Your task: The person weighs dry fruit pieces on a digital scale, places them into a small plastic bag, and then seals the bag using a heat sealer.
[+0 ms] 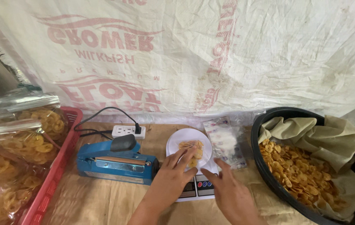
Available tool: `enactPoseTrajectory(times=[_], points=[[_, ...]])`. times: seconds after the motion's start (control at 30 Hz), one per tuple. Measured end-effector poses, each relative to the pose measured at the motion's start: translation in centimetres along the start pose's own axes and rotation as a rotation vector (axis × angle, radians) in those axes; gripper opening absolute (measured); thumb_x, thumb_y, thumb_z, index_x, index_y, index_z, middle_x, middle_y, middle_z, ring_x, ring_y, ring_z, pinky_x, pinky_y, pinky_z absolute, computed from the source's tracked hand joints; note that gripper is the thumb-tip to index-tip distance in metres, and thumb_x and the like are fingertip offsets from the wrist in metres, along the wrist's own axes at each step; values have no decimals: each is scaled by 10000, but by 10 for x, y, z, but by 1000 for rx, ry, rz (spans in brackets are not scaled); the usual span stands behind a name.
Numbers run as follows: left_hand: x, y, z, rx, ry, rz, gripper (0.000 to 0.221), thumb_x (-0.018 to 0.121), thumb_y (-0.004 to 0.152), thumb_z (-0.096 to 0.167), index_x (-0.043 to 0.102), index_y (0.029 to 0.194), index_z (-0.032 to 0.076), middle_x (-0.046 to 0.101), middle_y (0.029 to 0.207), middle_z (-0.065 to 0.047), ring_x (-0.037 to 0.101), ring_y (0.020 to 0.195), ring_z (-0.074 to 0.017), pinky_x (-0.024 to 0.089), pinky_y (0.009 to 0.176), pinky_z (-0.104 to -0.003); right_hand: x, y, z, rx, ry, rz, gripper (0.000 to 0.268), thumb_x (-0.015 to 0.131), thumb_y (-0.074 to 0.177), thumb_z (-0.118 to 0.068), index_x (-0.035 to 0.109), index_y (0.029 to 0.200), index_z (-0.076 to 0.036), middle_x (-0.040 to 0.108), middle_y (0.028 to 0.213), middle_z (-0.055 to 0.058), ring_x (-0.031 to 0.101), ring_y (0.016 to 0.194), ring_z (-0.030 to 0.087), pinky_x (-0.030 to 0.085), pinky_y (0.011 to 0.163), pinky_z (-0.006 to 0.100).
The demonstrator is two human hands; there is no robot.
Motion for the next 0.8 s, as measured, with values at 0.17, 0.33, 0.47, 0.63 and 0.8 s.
enactPoseTrajectory(times=[0.17,0.33,0.47,0.63,0.8], points=[[20,8,6,49,226,-39,203,587,859,125,706,975,9,417,1576,-208,381,1451,-371,413,1086,-499,18,25,-9,-100,-179,14,589,632,705,-7,625,1289,-85,513,1421,180,610,1136,373,575,790,440],[-1,20,-15,-170,313,69,221,624,820,120,729,995,32,423,1514,-230,380,1404,-404,416,1026,-539,9,47,0,-126,-405,-104,191,640,807,-69,694,987,-101,670,1064,84,647,1078,280,585,802,403],[-43,32,-2,-186,131,57,292,701,690,110,735,970,33,482,1422,-237,425,1351,-428,427,987,-550,-50,56,-8,-51,-296,-134,162,690,873,-290,733,878,-134,691,884,66,674,920,286,561,772,439],[-71,53,2,-172,5,12,209,784,775,242,719,820,49,639,1177,-167,589,1134,-391,491,901,-503,-72,52,-17,25,-245,-356,244,692,901,-418,769,945,-191,715,921,45,691,921,286,540,804,432],[-66,74,-21,-245,-207,-87,228,799,839,312,735,819,94,722,923,-55,692,847,-273,521,726,-413,-123,62,-23,-81,67,-94,229,730,839,-278,770,1007,-126,763,940,58,708,910,250,547,765,390]])
Point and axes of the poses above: each hand's wrist, its own y-axis towards the middle knuckle, its own x-axis out of the palm, z = x × y, the point moved 10 cm from there along y, towards the middle knuckle
